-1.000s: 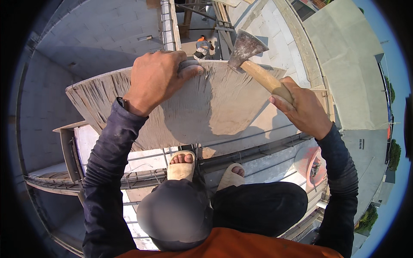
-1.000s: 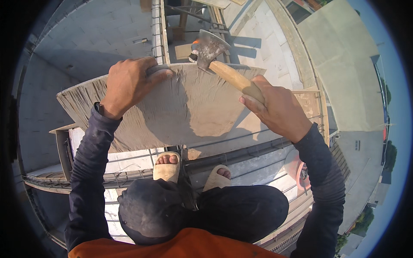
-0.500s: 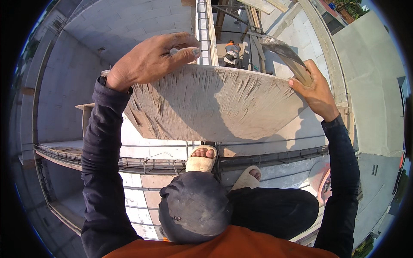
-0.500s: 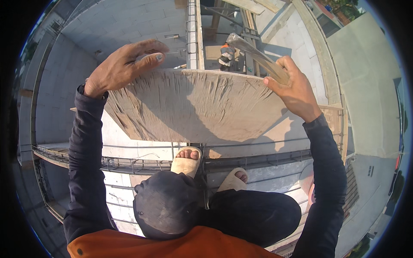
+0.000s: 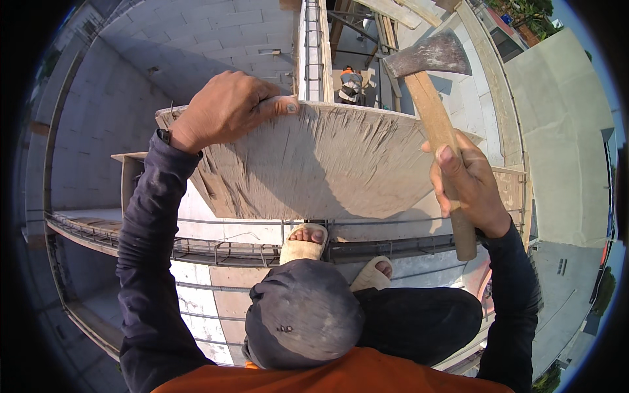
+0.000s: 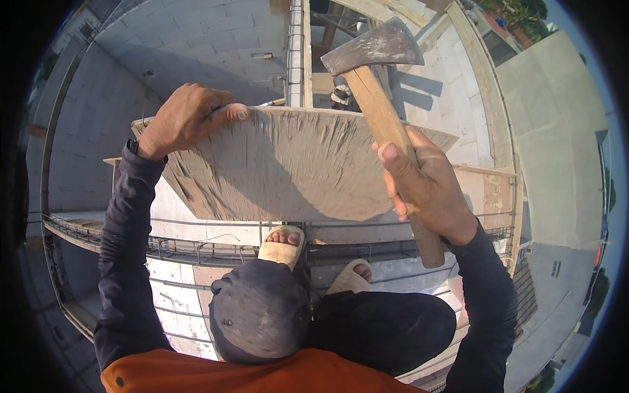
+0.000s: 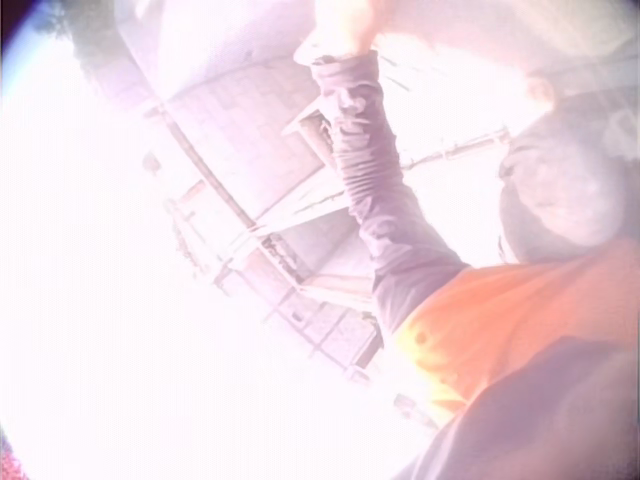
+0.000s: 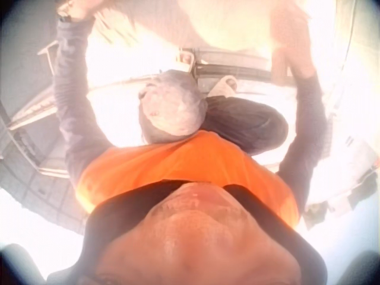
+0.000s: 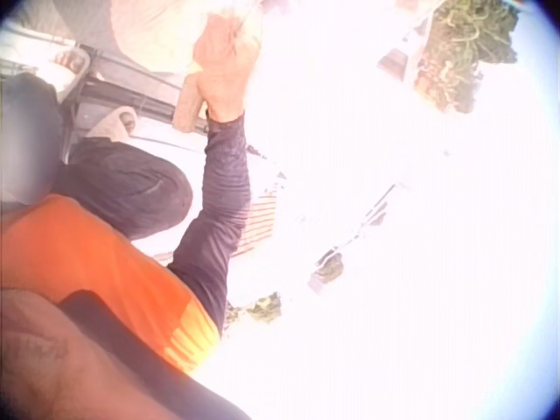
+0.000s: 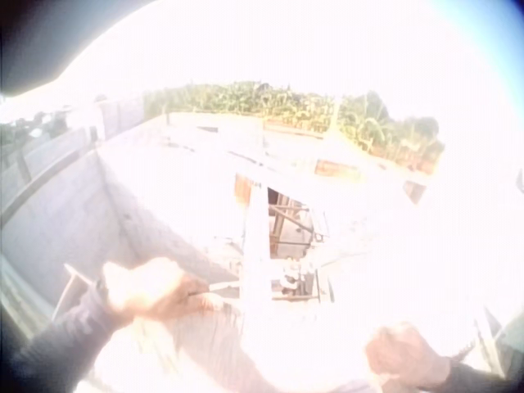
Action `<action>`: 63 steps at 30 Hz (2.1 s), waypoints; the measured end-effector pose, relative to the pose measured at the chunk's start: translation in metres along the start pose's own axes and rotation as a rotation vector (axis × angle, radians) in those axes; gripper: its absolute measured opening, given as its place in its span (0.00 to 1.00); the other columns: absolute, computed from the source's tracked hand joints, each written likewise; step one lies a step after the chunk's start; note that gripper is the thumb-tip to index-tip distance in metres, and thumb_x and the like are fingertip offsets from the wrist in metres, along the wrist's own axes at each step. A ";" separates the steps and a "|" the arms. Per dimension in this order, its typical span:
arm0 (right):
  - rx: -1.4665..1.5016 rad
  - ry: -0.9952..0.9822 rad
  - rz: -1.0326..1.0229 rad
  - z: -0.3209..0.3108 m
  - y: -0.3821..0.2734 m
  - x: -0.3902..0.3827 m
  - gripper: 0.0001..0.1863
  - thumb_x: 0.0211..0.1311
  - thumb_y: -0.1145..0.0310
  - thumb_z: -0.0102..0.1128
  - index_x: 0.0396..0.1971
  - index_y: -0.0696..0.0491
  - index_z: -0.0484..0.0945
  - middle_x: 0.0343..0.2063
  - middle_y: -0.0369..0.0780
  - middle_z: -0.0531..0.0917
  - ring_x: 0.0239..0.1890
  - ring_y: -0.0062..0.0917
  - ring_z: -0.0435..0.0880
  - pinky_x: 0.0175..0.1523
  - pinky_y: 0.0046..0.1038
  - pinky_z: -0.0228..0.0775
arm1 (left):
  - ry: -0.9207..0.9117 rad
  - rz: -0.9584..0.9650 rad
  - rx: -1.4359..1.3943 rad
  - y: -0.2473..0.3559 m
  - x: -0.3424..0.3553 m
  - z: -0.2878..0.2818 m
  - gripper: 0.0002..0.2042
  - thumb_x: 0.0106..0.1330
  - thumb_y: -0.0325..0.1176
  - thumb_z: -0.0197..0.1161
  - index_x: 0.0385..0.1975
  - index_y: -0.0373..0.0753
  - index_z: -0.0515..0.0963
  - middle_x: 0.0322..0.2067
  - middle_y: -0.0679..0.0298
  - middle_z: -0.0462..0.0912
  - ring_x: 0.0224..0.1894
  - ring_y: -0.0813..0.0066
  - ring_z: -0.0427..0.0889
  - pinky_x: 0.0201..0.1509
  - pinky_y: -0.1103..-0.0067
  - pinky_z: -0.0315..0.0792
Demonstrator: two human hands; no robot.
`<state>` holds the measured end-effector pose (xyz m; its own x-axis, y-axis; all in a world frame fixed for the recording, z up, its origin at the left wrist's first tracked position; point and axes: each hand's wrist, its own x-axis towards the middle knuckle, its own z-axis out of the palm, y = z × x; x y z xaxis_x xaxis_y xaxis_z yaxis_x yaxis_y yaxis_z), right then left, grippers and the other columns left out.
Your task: The person positions pieces of plywood against a concrete beam structure and secures them using a hatchet to hammer nails and adjusting steel reinforcement rods by hand.
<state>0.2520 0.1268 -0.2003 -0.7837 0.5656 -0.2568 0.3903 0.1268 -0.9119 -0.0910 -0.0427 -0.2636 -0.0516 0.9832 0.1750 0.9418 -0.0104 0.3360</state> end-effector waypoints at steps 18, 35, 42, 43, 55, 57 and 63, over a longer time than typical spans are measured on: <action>-0.621 0.100 -0.335 0.019 -0.026 0.016 0.20 0.72 0.52 0.65 0.43 0.56 0.77 0.22 0.44 0.79 0.25 0.35 0.82 0.34 0.35 0.75 | 0.079 0.078 0.098 0.001 0.002 0.009 0.29 0.76 0.58 0.56 0.33 0.32 0.86 0.21 0.52 0.83 0.25 0.50 0.84 0.35 0.63 0.77; -0.848 -0.014 -0.232 0.066 -0.033 0.098 0.20 0.64 0.61 0.72 0.47 0.51 0.72 0.37 0.50 0.87 0.43 0.48 0.87 0.46 0.44 0.75 | 0.150 -0.242 0.219 0.023 -0.019 0.021 0.21 0.72 0.53 0.63 0.35 0.38 0.87 0.25 0.58 0.87 0.32 0.57 0.88 0.52 0.64 0.76; -0.776 -0.032 -0.267 0.051 -0.017 0.113 0.21 0.62 0.61 0.73 0.48 0.51 0.72 0.37 0.50 0.86 0.42 0.46 0.88 0.46 0.41 0.75 | 0.995 -0.319 0.152 0.014 -0.078 0.002 0.20 0.77 0.52 0.59 0.49 0.41 0.85 0.50 0.60 0.87 0.61 0.62 0.79 0.69 0.63 0.67; -0.756 -0.030 -0.267 0.048 -0.014 0.114 0.22 0.62 0.62 0.73 0.48 0.51 0.72 0.37 0.49 0.86 0.42 0.46 0.88 0.47 0.40 0.75 | 1.169 -0.436 -0.060 -0.002 -0.095 0.009 0.20 0.77 0.52 0.59 0.51 0.41 0.84 0.53 0.60 0.85 0.63 0.62 0.77 0.72 0.61 0.64; -0.254 0.038 -0.199 0.072 -0.073 0.074 0.26 0.70 0.56 0.68 0.59 0.57 0.75 0.33 0.42 0.84 0.28 0.23 0.79 0.36 0.25 0.73 | 0.890 -0.612 -0.855 -0.025 -0.107 0.053 0.33 0.78 0.67 0.47 0.33 0.37 0.78 0.29 0.74 0.72 0.35 0.85 0.65 0.40 0.83 0.63; -0.106 -0.165 -0.159 0.087 -0.082 0.069 0.32 0.76 0.50 0.59 0.67 0.58 0.69 0.28 0.39 0.79 0.21 0.15 0.76 0.27 0.19 0.70 | 0.917 -0.524 -0.905 -0.014 -0.104 0.045 0.33 0.79 0.65 0.47 0.33 0.36 0.78 0.29 0.74 0.72 0.34 0.85 0.65 0.39 0.83 0.63; 0.168 -0.375 0.066 0.096 -0.113 0.066 0.34 0.80 0.48 0.51 0.73 0.56 0.60 0.24 0.37 0.76 0.13 0.17 0.74 0.18 0.22 0.68 | 0.944 -0.403 -0.841 -0.001 -0.092 0.039 0.31 0.81 0.60 0.48 0.37 0.32 0.79 0.28 0.76 0.73 0.33 0.87 0.65 0.35 0.84 0.62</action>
<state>0.1097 0.0720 -0.1452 -0.8933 0.2284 -0.3872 0.3858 -0.0525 -0.9211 -0.0743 -0.1260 -0.3159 -0.8088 0.4444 0.3852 0.3326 -0.1946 0.9228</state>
